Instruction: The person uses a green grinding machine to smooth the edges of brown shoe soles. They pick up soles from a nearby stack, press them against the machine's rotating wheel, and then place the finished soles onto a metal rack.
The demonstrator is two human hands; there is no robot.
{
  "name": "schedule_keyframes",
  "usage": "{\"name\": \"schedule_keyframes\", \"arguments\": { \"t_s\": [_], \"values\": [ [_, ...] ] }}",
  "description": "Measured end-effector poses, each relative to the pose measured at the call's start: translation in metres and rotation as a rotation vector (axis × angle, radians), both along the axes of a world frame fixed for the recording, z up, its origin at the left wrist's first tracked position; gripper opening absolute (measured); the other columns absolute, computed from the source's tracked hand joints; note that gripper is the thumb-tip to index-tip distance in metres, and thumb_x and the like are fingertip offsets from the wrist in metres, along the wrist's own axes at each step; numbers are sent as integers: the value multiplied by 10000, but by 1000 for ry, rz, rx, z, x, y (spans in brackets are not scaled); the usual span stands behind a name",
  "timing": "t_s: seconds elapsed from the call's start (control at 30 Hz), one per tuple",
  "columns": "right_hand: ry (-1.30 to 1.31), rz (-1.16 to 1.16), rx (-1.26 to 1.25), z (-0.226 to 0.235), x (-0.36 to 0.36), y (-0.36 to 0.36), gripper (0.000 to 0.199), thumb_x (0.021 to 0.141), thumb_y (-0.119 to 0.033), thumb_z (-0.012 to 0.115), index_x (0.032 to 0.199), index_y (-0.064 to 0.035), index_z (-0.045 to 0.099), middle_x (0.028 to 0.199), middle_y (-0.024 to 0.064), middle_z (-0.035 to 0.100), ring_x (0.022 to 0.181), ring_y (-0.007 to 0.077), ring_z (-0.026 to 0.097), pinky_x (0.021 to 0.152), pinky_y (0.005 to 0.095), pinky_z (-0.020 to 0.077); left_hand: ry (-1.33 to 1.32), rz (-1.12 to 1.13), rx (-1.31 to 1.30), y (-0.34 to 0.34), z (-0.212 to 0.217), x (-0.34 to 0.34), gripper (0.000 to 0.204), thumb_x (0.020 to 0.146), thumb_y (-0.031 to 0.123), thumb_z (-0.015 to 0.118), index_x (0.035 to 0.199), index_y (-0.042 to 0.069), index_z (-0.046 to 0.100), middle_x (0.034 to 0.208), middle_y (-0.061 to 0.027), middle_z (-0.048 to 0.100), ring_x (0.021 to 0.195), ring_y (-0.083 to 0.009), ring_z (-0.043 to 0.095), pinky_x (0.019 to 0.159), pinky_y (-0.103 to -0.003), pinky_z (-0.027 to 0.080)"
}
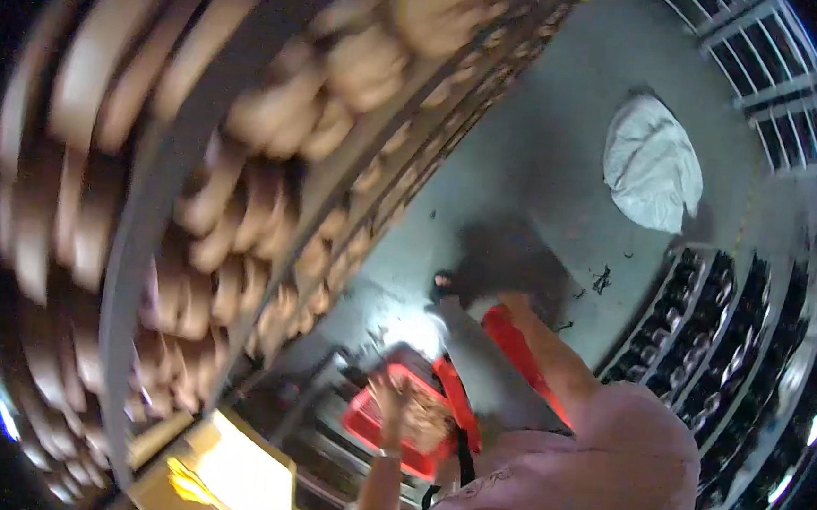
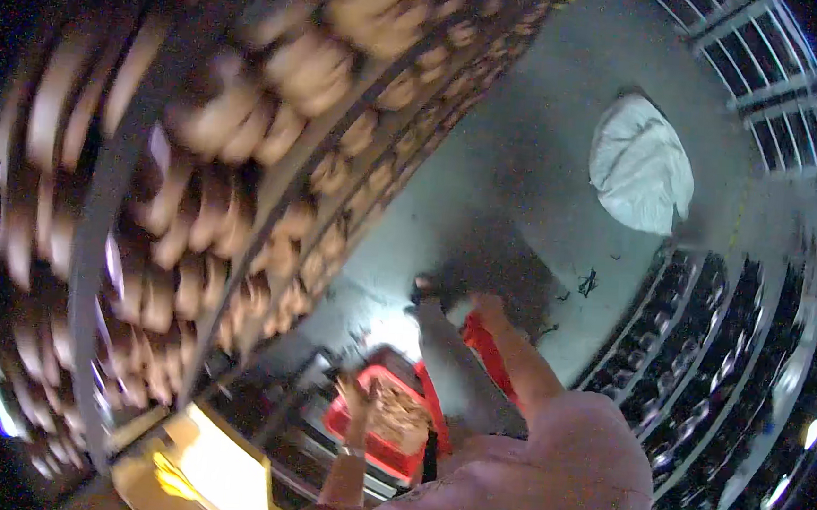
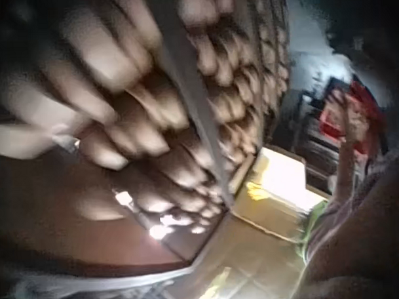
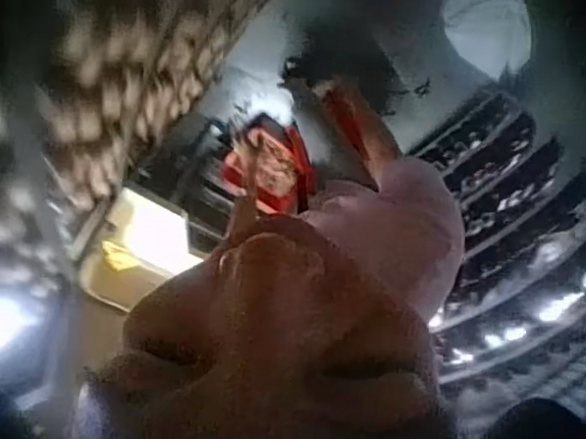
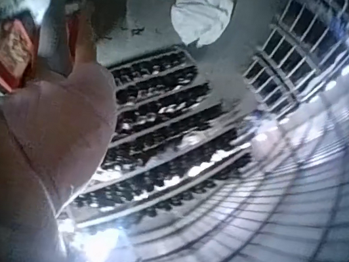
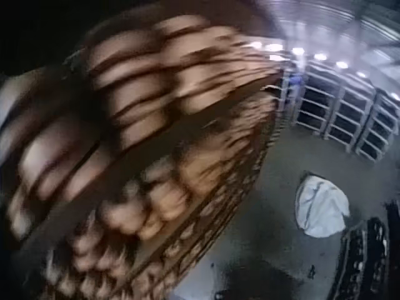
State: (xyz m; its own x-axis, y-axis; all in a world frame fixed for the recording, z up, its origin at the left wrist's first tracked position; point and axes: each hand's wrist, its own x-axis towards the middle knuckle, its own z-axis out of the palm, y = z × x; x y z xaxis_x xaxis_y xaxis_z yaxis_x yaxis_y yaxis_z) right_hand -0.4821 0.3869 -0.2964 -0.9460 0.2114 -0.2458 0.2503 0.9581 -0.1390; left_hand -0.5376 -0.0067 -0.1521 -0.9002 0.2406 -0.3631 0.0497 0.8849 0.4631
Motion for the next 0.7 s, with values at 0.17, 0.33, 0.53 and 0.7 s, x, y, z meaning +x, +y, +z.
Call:
{"name": "schedule_keyframes", "arguments": {
  "t_s": [0.17, 0.33, 0.53, 0.7],
  "values": [
    [382, -1908, -1228, 86, 89, 112, 273, 863, -267, 589, 1026, -49, 611, 1030, 115, 640, 907, 292, 614, 793, 440, 507, -330, -412, 240, 34, 36, 10, 480, 791, 348, 645, 1164, 53, 586, 1146, -193, 589, 1054, -378, 556, 938, -475, 432],
    [1182, -1402, -2369, 131, 71, 132, 263, 885, -287, 571, 1010, -58, 607, 1057, 139, 635, 944, 301, 606, 838, 464, 495, -956, -109, 224, 230, 54, -118, 438, 889, 397, 565, 1138, 37, 577, 936, -176, 652, 908, -325, 622, 770, -412, 485],
    [983, -1768, -2428, 177, -85, 132, 294, 904, -282, 566, 1096, -60, 553, 1114, 163, 609, 1073, 337, 570, 906, 443, 467, -827, 154, 847, 494, 146, -225, 273, 915, 244, 572, 1096, 46, 623, 839, -31, 618, 789, -110, 585, 702, -243, 491],
    [935, -1574, -2153, 213, -148, 255, 344, 899, -260, 586, 1164, -59, 498, 1133, 178, 594, 1020, 307, 590, 831, 401, 494, -831, -292, 685, 583, 143, -304, 276, 913, 244, 584, 1100, 44, 621, 902, -15, 620, 794, -110, 580, 663, -251, 492]
  ]
}}
